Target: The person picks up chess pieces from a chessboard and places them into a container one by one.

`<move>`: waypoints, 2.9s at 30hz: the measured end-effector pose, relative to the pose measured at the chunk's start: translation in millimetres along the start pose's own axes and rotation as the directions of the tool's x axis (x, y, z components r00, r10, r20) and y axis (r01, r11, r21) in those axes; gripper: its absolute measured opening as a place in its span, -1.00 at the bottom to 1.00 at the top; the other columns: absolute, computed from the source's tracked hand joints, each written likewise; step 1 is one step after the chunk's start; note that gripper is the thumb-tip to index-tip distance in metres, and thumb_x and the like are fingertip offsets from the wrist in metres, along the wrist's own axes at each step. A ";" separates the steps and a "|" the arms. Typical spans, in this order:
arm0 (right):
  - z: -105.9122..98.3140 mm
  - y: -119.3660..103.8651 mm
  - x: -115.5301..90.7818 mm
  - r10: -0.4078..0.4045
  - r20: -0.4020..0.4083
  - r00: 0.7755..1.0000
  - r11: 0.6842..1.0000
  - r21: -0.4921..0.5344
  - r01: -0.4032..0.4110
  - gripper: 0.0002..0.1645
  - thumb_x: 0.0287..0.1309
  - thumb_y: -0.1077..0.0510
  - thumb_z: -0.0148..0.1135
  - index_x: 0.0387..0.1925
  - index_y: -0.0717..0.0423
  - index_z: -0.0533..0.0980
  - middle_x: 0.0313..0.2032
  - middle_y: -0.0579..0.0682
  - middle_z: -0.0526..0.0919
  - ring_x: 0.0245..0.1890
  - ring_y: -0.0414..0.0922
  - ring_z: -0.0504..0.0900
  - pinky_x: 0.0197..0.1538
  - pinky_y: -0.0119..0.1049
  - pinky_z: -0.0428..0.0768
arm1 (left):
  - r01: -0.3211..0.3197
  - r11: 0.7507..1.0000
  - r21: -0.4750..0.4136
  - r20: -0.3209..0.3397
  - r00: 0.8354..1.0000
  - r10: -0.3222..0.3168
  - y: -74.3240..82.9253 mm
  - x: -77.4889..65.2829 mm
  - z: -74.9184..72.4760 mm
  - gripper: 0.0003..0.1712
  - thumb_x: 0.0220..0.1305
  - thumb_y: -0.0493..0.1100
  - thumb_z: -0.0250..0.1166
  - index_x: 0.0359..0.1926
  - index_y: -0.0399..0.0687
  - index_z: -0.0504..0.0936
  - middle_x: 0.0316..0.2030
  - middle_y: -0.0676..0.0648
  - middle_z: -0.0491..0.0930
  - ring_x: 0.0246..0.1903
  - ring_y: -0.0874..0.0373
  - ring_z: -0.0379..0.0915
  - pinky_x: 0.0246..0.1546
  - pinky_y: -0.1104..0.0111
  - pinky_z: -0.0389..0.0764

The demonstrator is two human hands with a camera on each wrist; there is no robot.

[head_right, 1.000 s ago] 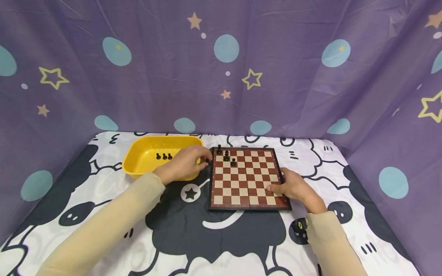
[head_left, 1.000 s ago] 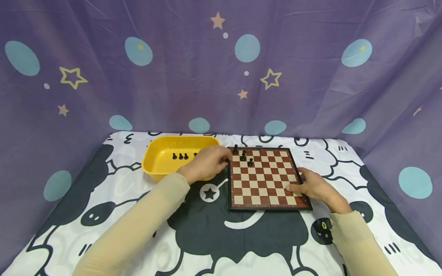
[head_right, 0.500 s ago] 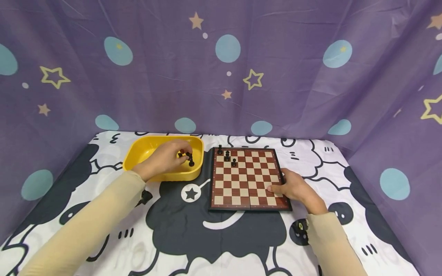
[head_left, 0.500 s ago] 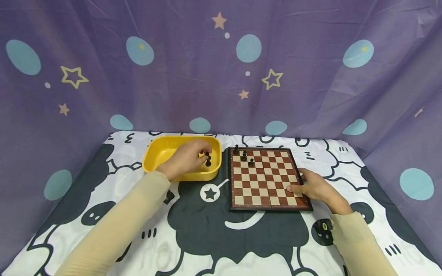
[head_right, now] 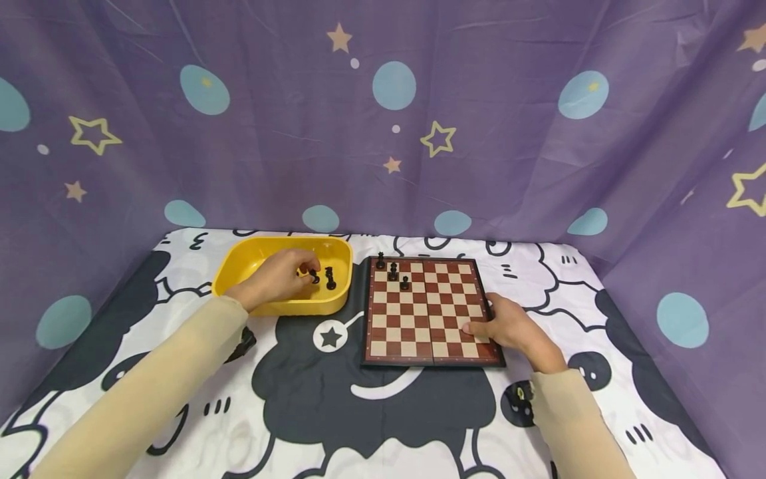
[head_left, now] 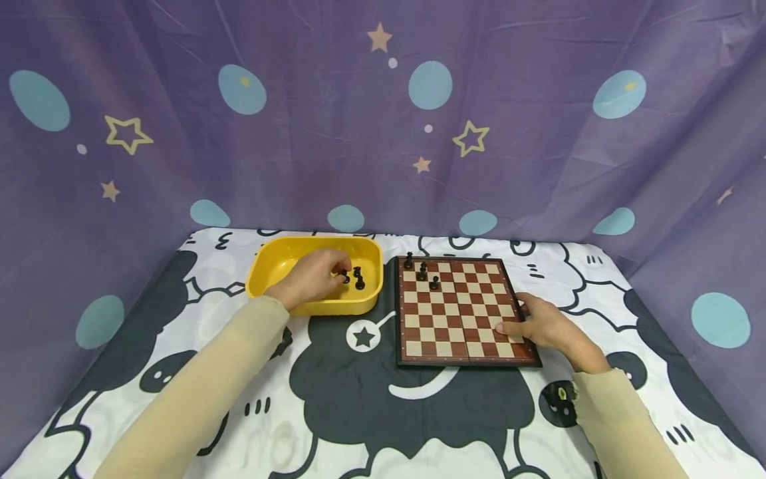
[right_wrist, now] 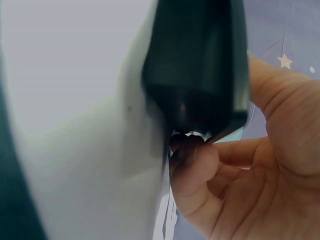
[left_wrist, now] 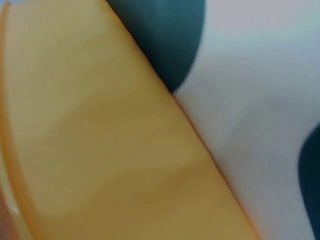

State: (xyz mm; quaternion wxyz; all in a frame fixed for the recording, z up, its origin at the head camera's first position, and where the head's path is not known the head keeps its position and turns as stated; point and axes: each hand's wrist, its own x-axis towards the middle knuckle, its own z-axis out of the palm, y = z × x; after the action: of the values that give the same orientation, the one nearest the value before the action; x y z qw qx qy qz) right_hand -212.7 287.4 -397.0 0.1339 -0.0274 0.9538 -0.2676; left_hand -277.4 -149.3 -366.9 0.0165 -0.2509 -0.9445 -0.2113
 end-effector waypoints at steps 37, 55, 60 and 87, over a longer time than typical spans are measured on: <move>0.4 -1.3 -1.1 0.008 -0.004 1.000 1.000 0.018 -0.008 0.17 -0.05 -0.25 0.41 0.31 0.44 0.12 -0.11 0.30 0.53 -0.21 0.04 0.54 -0.13 -0.04 0.49 | 0.050 0.999 0.014 0.112 0.992 -0.051 -19.2 10.9 14.8 -0.77 0.05 -0.33 0.30 -0.20 -0.09 0.64 -0.35 0.02 0.60 -0.33 0.11 0.47 -0.18 0.24 0.52; 0.4 -2.0 -1.7 0.003 -0.007 1.000 1.000 0.009 -0.003 0.16 -0.05 -0.25 0.41 0.31 0.44 0.13 -0.12 0.29 0.53 -0.21 0.04 0.53 -0.12 -0.04 0.48 | 0.064 0.998 0.006 0.113 0.992 -0.064 -18.9 9.4 13.8 -0.77 0.06 -0.33 0.30 -0.20 -0.07 0.63 -0.36 0.02 0.59 -0.35 0.10 0.45 -0.21 0.24 0.51; 0.5 -2.1 -1.6 0.003 -0.007 1.000 1.000 0.007 -0.003 0.16 -0.04 -0.24 0.41 0.31 0.44 0.13 -0.13 0.29 0.53 -0.20 0.05 0.53 -0.12 -0.04 0.48 | 0.075 0.997 0.016 0.123 0.990 -0.076 -17.8 8.4 12.3 -0.77 0.08 -0.31 0.30 -0.19 -0.07 0.63 -0.36 0.02 0.58 -0.34 0.09 0.44 -0.20 0.25 0.50; -0.1 -2.1 -1.8 -0.002 -0.008 1.000 1.000 0.001 0.002 0.14 -0.02 -0.24 0.39 0.30 0.45 0.14 -0.14 0.27 0.53 -0.20 0.04 0.53 -0.12 -0.03 0.48 | 0.046 0.999 0.003 0.059 0.997 -0.046 -8.2 -6.1 -0.3 -0.82 0.18 -0.21 0.32 -0.17 -0.09 0.64 -0.36 0.03 0.58 -0.36 0.11 0.44 -0.25 0.25 0.50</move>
State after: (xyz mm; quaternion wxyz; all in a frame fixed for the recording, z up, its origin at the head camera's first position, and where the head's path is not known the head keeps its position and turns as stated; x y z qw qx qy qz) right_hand -211.1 285.8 -395.4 0.1299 -0.0271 0.9542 -0.2682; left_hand -276.1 -158.8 -370.6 -0.0158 -0.2352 -0.9503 -0.2034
